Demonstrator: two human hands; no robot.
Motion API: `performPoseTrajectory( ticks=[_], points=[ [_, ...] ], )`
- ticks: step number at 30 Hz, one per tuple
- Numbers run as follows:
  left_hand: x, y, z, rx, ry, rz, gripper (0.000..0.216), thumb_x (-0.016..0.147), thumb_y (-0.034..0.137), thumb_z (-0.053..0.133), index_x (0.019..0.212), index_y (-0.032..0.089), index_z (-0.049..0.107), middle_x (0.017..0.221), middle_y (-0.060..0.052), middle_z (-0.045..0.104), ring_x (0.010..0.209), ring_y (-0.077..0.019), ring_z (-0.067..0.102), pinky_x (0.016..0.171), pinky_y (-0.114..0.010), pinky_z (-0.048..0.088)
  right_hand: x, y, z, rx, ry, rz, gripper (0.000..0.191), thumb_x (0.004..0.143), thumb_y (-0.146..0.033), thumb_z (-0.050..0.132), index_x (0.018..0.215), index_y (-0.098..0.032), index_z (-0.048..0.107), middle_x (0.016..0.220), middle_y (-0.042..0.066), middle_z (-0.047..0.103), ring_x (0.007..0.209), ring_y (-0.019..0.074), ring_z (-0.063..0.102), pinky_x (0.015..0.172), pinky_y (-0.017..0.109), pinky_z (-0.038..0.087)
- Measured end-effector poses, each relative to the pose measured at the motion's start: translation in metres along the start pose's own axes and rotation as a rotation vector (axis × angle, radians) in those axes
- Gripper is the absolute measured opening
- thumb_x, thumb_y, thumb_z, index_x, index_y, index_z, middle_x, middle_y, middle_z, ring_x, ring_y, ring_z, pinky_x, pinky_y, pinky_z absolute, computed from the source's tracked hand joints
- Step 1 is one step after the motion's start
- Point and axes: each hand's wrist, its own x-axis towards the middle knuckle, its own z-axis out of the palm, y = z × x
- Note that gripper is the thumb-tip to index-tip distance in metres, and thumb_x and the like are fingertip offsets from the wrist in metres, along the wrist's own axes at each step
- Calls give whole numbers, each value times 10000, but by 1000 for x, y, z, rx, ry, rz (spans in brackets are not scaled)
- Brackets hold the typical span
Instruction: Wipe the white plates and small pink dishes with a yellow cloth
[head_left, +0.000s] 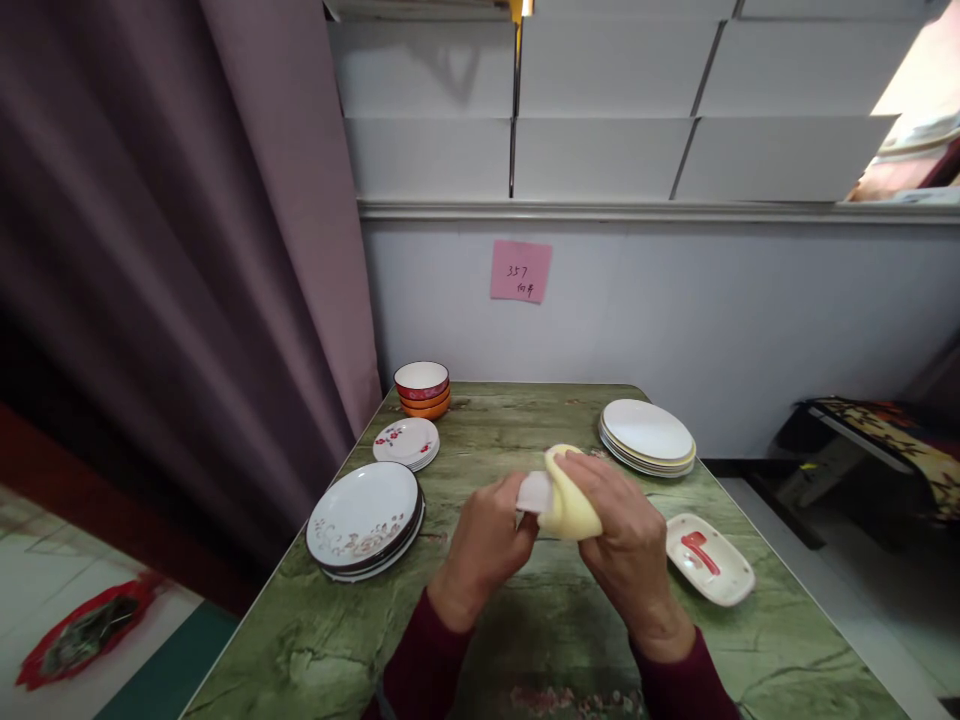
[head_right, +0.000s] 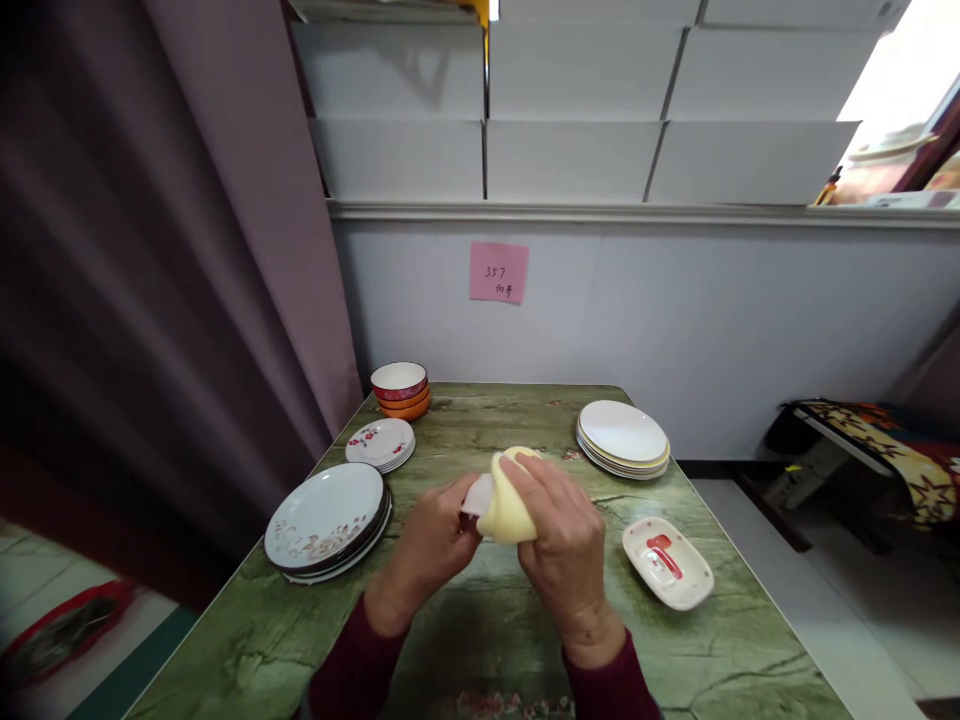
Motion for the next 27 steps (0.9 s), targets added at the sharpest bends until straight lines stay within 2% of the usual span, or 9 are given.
performPoseTrajectory(
  ticks=[4,7,12,15,17,19,21,24,27],
  points=[
    [1,2,1,12,39,-37,173,828,104,491,741,229,574,677,-32,648,606,-183,553,570,-287,278,1,-4,-2,-24,9,-141,618,853,-45,501,1396,-339,527,1363,42,619,1271,263,564,1060,469,454],
    [1,4,1,-145,50,-38,177,830,116,469,701,216,536,639,-5,612,585,-152,530,567,-266,302,1,-1,-1,89,136,-101,574,836,-129,638,1377,-300,549,1347,73,629,1215,275,608,1028,458,498],
    [-5,11,26,-798,-36,-181,209,868,372,532,831,178,601,538,44,538,433,-111,476,437,-224,356,-4,2,9,536,183,339,492,782,-334,743,1243,-200,639,1161,114,726,994,284,707,856,419,603],
    [-6,12,44,-977,-5,-284,317,846,483,584,819,168,606,524,56,510,408,-87,432,410,-212,353,-9,0,15,707,151,565,471,763,-371,752,1193,-202,659,1020,95,766,804,272,736,694,392,629],
    [-4,10,47,-926,-25,-345,344,861,495,558,738,174,581,498,56,486,395,-85,416,400,-210,333,-10,-1,17,754,106,655,455,778,-364,737,1194,-201,655,939,80,776,687,254,730,587,367,619],
    [-1,5,42,-755,-33,-374,321,870,469,545,729,182,572,504,48,500,394,-96,433,404,-219,324,-9,0,17,698,82,648,417,809,-339,698,1197,-194,655,936,78,776,673,243,727,572,353,613],
    [3,1,32,-499,20,-348,232,866,405,559,812,182,593,576,25,571,441,-116,490,445,-232,339,-7,4,15,529,84,504,392,826,-281,656,1211,-208,657,1054,82,758,835,253,735,715,375,621],
    [5,-2,18,-154,112,-228,121,881,299,535,894,193,592,707,-15,653,579,-153,570,545,-257,350,-3,11,10,213,61,201,453,842,-168,576,1285,-252,624,1233,65,695,1126,253,656,984,417,532],
    [3,-4,13,86,67,-127,105,879,171,466,851,205,562,732,-44,677,657,-193,603,583,-291,310,-1,13,5,17,-18,0,539,859,-76,484,1356,-264,572,1304,64,654,1206,233,609,1056,419,478]
  ],
)
